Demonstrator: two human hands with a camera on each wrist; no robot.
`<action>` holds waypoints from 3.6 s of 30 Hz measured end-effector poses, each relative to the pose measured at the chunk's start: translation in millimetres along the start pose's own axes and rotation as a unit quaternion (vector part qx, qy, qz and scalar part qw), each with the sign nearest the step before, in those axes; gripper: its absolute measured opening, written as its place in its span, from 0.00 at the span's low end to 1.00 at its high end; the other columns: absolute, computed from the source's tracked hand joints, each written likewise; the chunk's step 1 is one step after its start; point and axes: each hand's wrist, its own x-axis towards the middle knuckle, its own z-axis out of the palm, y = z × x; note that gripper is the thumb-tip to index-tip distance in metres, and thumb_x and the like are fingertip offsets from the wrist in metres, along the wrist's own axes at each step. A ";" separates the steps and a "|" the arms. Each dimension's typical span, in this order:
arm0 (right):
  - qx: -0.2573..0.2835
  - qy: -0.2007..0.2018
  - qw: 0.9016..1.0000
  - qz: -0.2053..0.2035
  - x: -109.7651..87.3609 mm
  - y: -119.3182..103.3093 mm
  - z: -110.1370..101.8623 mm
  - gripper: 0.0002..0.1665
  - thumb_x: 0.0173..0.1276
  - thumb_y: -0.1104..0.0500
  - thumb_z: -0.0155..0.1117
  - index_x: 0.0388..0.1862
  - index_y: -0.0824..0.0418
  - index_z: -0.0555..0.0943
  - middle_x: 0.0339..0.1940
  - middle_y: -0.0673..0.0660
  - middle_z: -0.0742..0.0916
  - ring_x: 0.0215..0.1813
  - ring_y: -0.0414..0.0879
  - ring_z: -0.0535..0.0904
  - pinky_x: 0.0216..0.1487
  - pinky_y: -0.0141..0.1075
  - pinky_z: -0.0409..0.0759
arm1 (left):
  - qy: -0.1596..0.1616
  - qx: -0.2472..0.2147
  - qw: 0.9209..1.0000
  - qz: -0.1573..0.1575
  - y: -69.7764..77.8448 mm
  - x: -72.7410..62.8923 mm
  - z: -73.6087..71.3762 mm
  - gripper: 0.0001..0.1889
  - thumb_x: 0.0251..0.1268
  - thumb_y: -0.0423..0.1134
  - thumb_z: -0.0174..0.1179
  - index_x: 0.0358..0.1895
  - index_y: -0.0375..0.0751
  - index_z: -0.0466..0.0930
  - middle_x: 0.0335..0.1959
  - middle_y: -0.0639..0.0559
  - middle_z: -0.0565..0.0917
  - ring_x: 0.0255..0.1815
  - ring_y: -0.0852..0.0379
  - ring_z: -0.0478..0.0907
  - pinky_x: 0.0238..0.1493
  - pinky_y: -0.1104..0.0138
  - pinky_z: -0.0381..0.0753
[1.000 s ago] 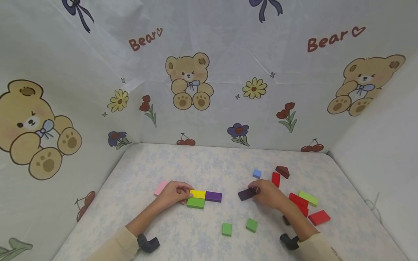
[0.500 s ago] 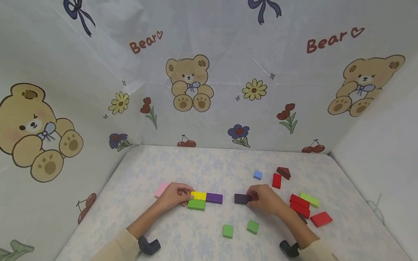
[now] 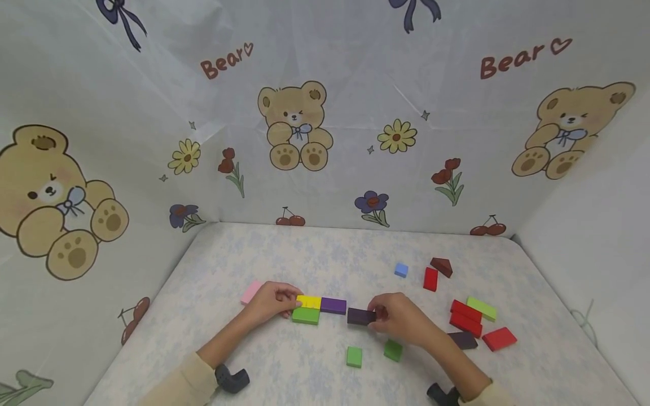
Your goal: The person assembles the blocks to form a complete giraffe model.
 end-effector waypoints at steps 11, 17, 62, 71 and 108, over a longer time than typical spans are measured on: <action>-0.030 -0.010 0.999 -0.020 11.0 -18.8 14.6 0.14 0.59 0.59 0.79 0.43 0.59 0.86 0.27 0.44 0.81 0.30 0.37 0.74 0.29 0.29 0.76 | -0.003 0.002 1.000 0.003 -0.9 3.8 -1.8 0.12 0.62 0.39 0.74 0.46 0.40 0.89 0.29 0.47 0.84 0.23 0.53 0.82 0.26 0.64 0.87; -0.066 -0.002 0.998 0.004 18.4 -24.9 23.7 0.13 0.58 0.59 0.80 0.41 0.58 0.87 0.25 0.42 0.79 0.28 0.36 0.72 0.27 0.30 0.74 | -0.007 0.004 1.000 0.004 -0.7 4.7 -1.4 0.11 0.62 0.39 0.73 0.46 0.40 0.89 0.30 0.48 0.84 0.23 0.54 0.83 0.26 0.63 0.87; -0.036 -0.005 0.999 -0.034 39.8 -34.2 44.2 0.15 0.60 0.63 0.78 0.23 0.56 0.78 0.19 0.43 0.76 0.23 0.34 0.67 0.23 0.28 0.69 | -0.011 0.009 1.000 -0.003 -0.7 2.7 0.5 0.11 0.62 0.39 0.73 0.46 0.41 0.89 0.29 0.49 0.84 0.22 0.53 0.83 0.26 0.63 0.87; -0.027 -0.007 0.999 -0.030 41.2 -35.7 43.9 0.16 0.60 0.64 0.78 0.23 0.54 0.77 0.19 0.44 0.76 0.22 0.34 0.68 0.22 0.28 0.69 | -0.008 0.010 1.000 0.000 0.5 3.3 -0.2 0.12 0.61 0.41 0.74 0.45 0.42 0.89 0.29 0.49 0.85 0.22 0.53 0.83 0.26 0.63 0.87; -0.015 0.133 0.991 0.029 5.2 18.9 -25.3 0.10 0.64 0.59 0.76 0.42 0.61 0.86 0.30 0.45 0.84 0.35 0.41 0.80 0.33 0.31 0.82 | -0.008 0.012 1.000 0.004 -4.2 1.2 -4.8 0.14 0.59 0.40 0.76 0.46 0.42 0.89 0.29 0.49 0.85 0.22 0.55 0.82 0.26 0.64 0.86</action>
